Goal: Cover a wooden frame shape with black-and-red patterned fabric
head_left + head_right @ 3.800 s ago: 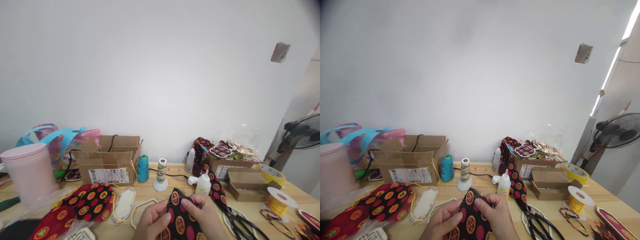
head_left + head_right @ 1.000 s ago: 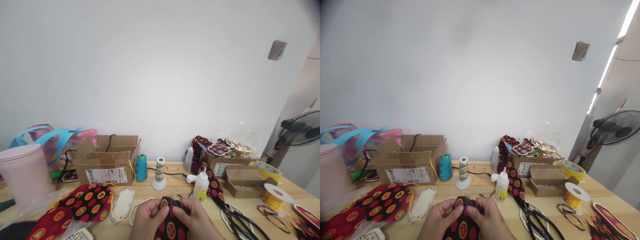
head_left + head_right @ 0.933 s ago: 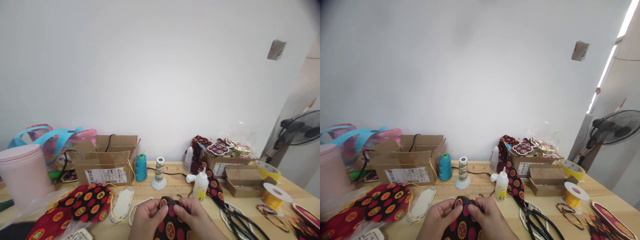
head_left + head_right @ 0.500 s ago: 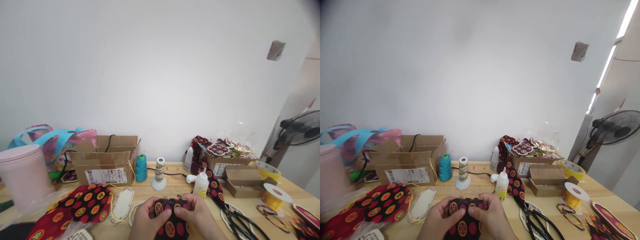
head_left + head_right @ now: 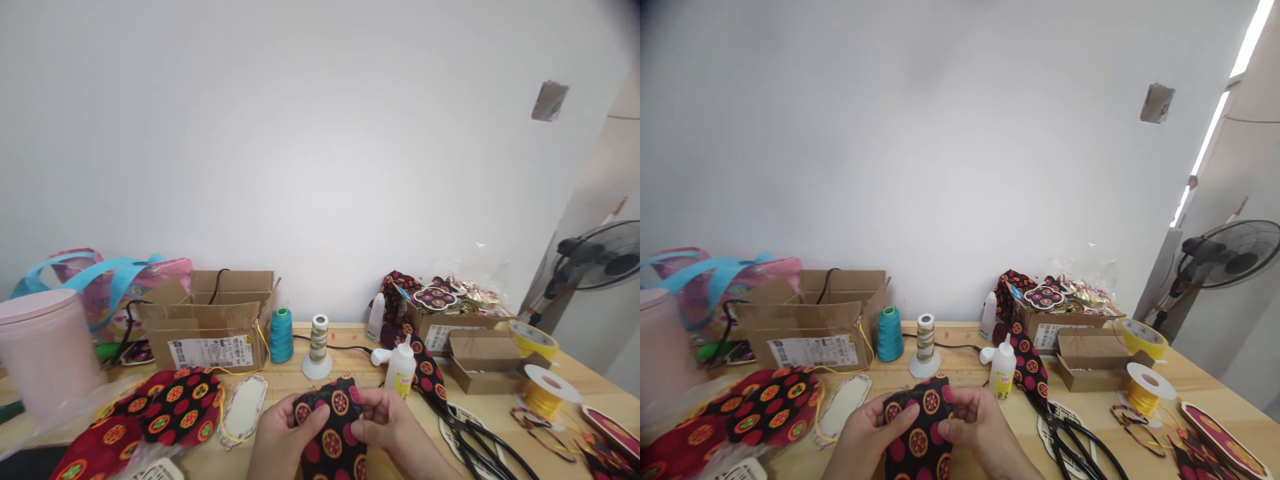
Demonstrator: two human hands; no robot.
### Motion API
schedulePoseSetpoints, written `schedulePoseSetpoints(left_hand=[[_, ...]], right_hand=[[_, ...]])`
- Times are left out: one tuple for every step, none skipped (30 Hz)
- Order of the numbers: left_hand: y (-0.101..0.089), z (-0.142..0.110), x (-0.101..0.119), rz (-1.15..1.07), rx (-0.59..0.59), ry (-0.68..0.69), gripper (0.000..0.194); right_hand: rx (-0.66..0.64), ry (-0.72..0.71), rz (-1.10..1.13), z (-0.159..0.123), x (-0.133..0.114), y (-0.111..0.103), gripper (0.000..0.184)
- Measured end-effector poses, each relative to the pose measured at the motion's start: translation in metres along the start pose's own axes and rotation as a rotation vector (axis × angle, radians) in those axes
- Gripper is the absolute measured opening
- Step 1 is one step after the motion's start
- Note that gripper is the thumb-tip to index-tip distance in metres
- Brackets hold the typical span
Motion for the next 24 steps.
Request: schedulePoseSetpoints(left_hand=[[0.000, 0.000, 0.001, 0.004, -0.003, 0.001, 0.028], [-0.001, -0.001, 0.002, 0.019, 0.000, 0.009, 0.028], [-0.001, 0.000, 0.002, 0.038, 0.003, 0.020, 0.028], [-0.001, 0.000, 0.002, 0.061, 0.005, 0.031, 0.029], [-0.001, 0.000, 0.001, 0.083, 0.009, 0.044, 0.029], [0.000, 0.001, 0.001, 0.106, 0.012, 0.056, 0.029], [0.000, 0.001, 0.000, 0.134, 0.020, 0.065, 0.028], [0.000, 0.002, -0.001, 0.163, 0.034, 0.074, 0.027], [0.000, 0.002, -0.002, 0.186, 0.054, 0.081, 0.027], [-0.001, 0.002, -0.002, 0.200, 0.074, 0.091, 0.027], [-0.001, 0.001, -0.002, 0.201, 0.088, 0.096, 0.028], [-0.001, 0.001, -0.001, 0.191, 0.093, 0.093, 0.028], [0.000, 0.000, -0.001, 0.171, 0.086, 0.083, 0.029], [0.001, -0.001, -0.001, 0.142, 0.070, 0.066, 0.029], [0.001, -0.001, -0.001, 0.110, 0.056, 0.046, 0.029], [0.001, -0.002, 0.000, 0.076, 0.052, 0.026, 0.029], [0.001, -0.002, 0.000, 0.043, 0.061, 0.009, 0.029], [-0.001, -0.002, 0.001, 0.013, 0.081, -0.003, 0.029], [-0.002, -0.003, 0.002, -0.013, 0.107, -0.010, 0.030], [-0.004, -0.003, 0.003, -0.031, 0.133, -0.015, 0.031], [-0.005, -0.003, 0.004, -0.041, 0.153, -0.018, 0.032], [-0.007, -0.003, 0.005, -0.044, 0.167, -0.019, 0.033], [-0.008, -0.004, 0.006, -0.043, 0.175, -0.017, 0.033], [-0.008, -0.004, 0.007, -0.041, 0.178, -0.015, 0.033]], right_hand=[[0.025, -0.006, 0.000, 0.000, 0.001, 0.000, 0.025], [0.072, -0.021, 0.004, 0.001, 0.003, -0.002, 0.022], [0.133, -0.047, 0.012, 0.001, 0.004, -0.004, 0.020], [0.197, -0.066, 0.022, 0.001, 0.006, -0.006, 0.018], [0.260, -0.078, 0.032, 0.001, 0.009, -0.008, 0.017], [0.324, -0.084, 0.038, 0.001, 0.012, -0.011, 0.018], [0.381, -0.082, 0.035, 0.001, 0.015, -0.013, 0.020], [0.422, -0.070, 0.026, 0.001, 0.018, -0.015, 0.023], [0.448, -0.055, 0.016, 0.001, 0.021, -0.017, 0.027], [0.460, -0.046, 0.010, 0.001, 0.023, -0.018, 0.029], [0.457, -0.039, 0.007, 0.001, 0.023, -0.019, 0.029], [0.437, -0.030, 0.005, 0.002, 0.024, -0.019, 0.029], [0.407, -0.018, 0.005, 0.002, 0.024, -0.019, 0.029], [0.371, -0.003, 0.005, 0.003, 0.023, -0.019, 0.029], [0.330, 0.017, 0.006, 0.003, 0.022, -0.018, 0.029], [0.281, 0.037, 0.011, 0.002, 0.021, -0.016, 0.028], [0.223, 0.050, 0.023, 0.002, 0.020, -0.013, 0.026], [0.163, 0.056, 0.036, 0.002, 0.017, -0.010, 0.024], [0.105, 0.053, 0.046, 0.001, 0.014, -0.007, 0.022], [0.052, 0.042, 0.052, 0.001, 0.010, -0.003, 0.023], [0.008, 0.029, 0.052, 0.000, 0.006, 0.001, 0.027], [-0.025, 0.016, 0.043, -0.001, 0.002, 0.004, 0.031], [-0.043, 0.007, 0.030, -0.001, -0.001, 0.007, 0.034], [-0.051, -0.001, 0.018, -0.001, -0.003, 0.009, 0.035]])
Point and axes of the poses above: each hand's wrist, its own z-axis towards the middle knuckle, its own y-axis out of the palm, x = y × z, the point moved 6 cm from there along z, towards the middle knuckle, and after that the axes turned 4 degrees about -z, right-handed, at the moved point
